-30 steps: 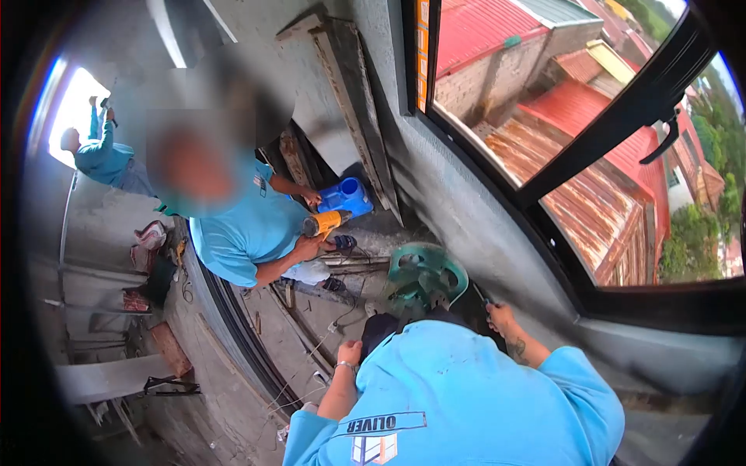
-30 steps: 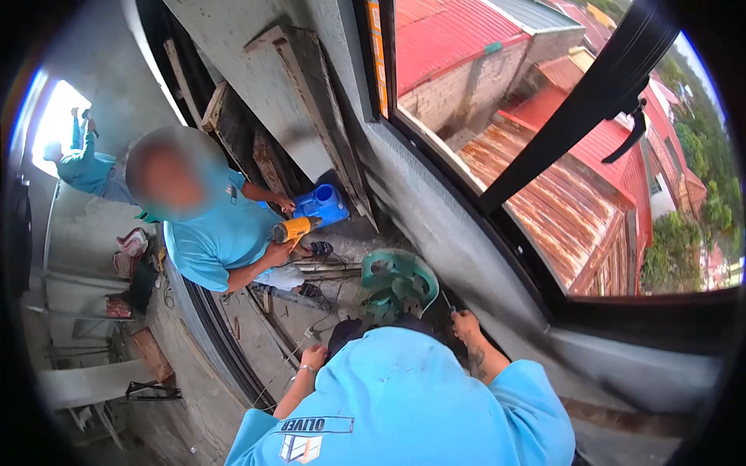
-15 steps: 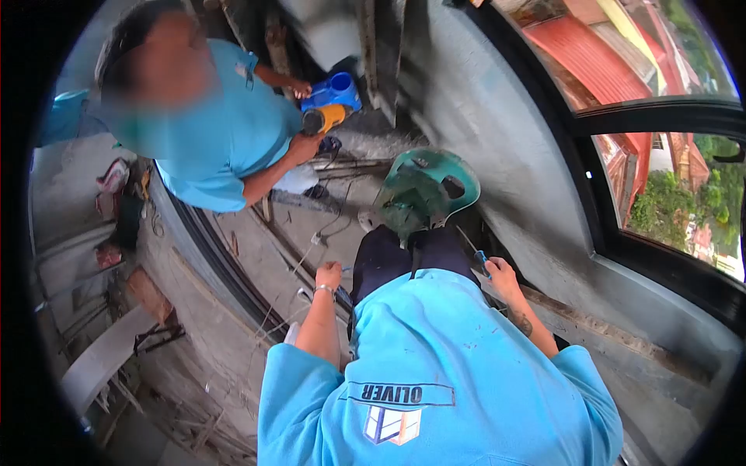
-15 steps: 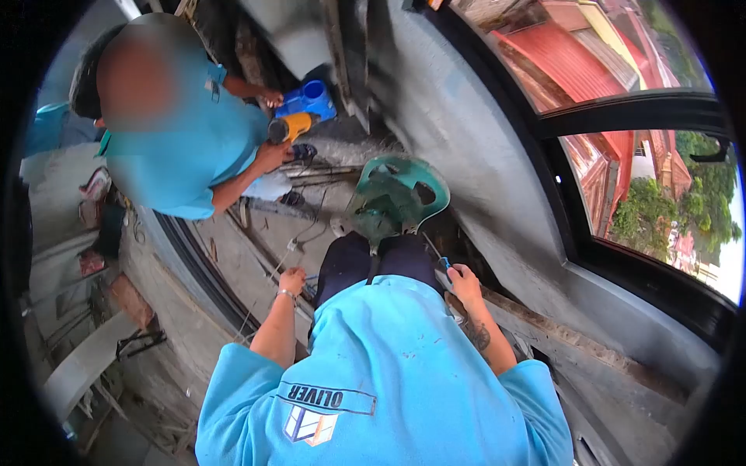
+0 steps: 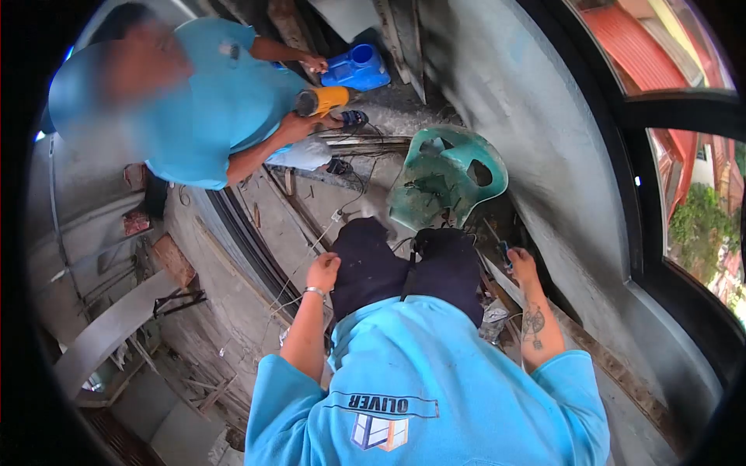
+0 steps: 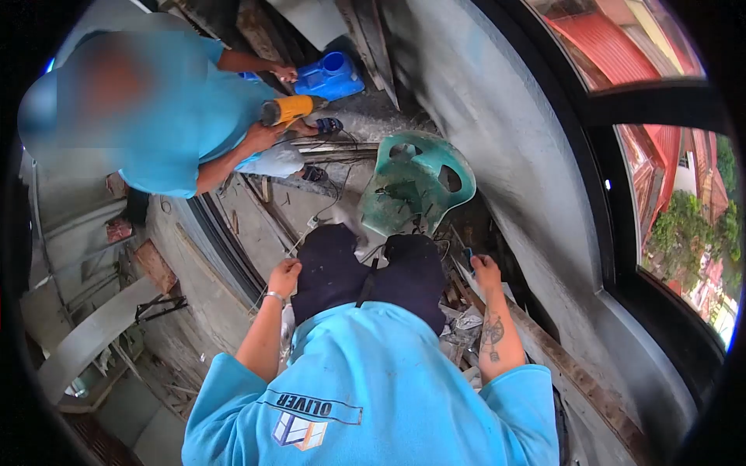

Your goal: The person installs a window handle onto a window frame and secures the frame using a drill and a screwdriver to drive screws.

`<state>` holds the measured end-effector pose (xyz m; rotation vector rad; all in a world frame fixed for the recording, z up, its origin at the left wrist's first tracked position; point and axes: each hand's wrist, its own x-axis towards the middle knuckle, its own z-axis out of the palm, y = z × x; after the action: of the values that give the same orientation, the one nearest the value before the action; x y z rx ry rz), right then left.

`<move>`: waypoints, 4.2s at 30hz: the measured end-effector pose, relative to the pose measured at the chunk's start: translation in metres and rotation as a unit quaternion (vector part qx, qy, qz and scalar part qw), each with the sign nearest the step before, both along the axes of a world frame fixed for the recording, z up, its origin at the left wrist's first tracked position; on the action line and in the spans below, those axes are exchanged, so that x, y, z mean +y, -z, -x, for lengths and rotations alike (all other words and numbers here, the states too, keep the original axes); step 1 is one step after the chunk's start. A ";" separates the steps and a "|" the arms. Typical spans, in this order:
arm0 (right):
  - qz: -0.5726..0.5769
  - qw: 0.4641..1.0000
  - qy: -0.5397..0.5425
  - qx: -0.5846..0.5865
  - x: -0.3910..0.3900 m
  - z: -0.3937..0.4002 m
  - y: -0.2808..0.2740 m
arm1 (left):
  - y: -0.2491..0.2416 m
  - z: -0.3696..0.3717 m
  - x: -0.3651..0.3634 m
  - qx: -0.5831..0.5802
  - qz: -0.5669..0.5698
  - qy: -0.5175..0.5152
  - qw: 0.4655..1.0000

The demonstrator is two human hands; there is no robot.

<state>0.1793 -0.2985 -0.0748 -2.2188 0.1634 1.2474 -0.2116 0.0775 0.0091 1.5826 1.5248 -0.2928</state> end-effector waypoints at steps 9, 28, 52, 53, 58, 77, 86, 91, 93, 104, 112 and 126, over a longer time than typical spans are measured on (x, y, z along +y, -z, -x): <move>-0.106 0.994 -0.023 0.032 -0.009 -0.057 0.001 | 0.064 -0.062 0.070 0.055 0.032 0.280 0.958; -0.307 0.833 0.459 -0.016 0.083 0.253 0.181 | 0.440 0.405 0.198 0.059 -0.095 0.395 0.912; 0.132 0.915 -0.143 -0.354 0.203 0.199 0.410 | 0.368 0.220 0.058 -0.057 0.109 -0.020 0.992; 0.163 0.903 -0.178 -0.356 0.195 0.169 0.426 | 0.375 0.245 0.064 -0.014 0.122 -0.019 0.992; 0.199 0.913 -0.280 -0.220 0.189 0.112 0.478 | 0.348 0.270 0.054 0.107 0.093 0.021 0.990; -0.083 0.906 0.404 -0.095 0.125 0.409 0.196 | 0.348 -0.001 0.052 -0.177 0.326 0.478 0.796; -0.311 0.649 0.672 -0.172 0.220 0.525 0.105 | 0.262 -0.001 -0.023 -0.240 0.527 0.422 0.698; -0.305 0.635 0.663 -0.253 0.211 0.570 0.110 | 0.242 0.009 -0.053 -0.196 0.546 0.392 0.714; -0.458 0.500 0.694 -0.242 0.208 0.598 0.140 | 0.216 0.030 -0.071 -0.205 0.507 0.381 0.745; -0.184 0.642 0.744 0.035 0.214 0.662 0.306 | 0.049 0.115 -0.191 -0.316 0.660 0.350 0.585; -0.424 0.378 0.753 -0.332 0.222 0.789 0.360 | -0.056 0.033 -0.246 -0.372 0.762 0.379 0.372; -0.053 -0.403 0.708 -0.577 0.313 1.014 0.256 | 0.032 -0.148 -0.330 -0.572 0.554 0.537 0.278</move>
<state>-0.8350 0.0145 -0.3312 -0.4844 -1.4546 3.4094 -0.0636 -0.2520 -0.0229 0.7146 -1.0698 -0.5382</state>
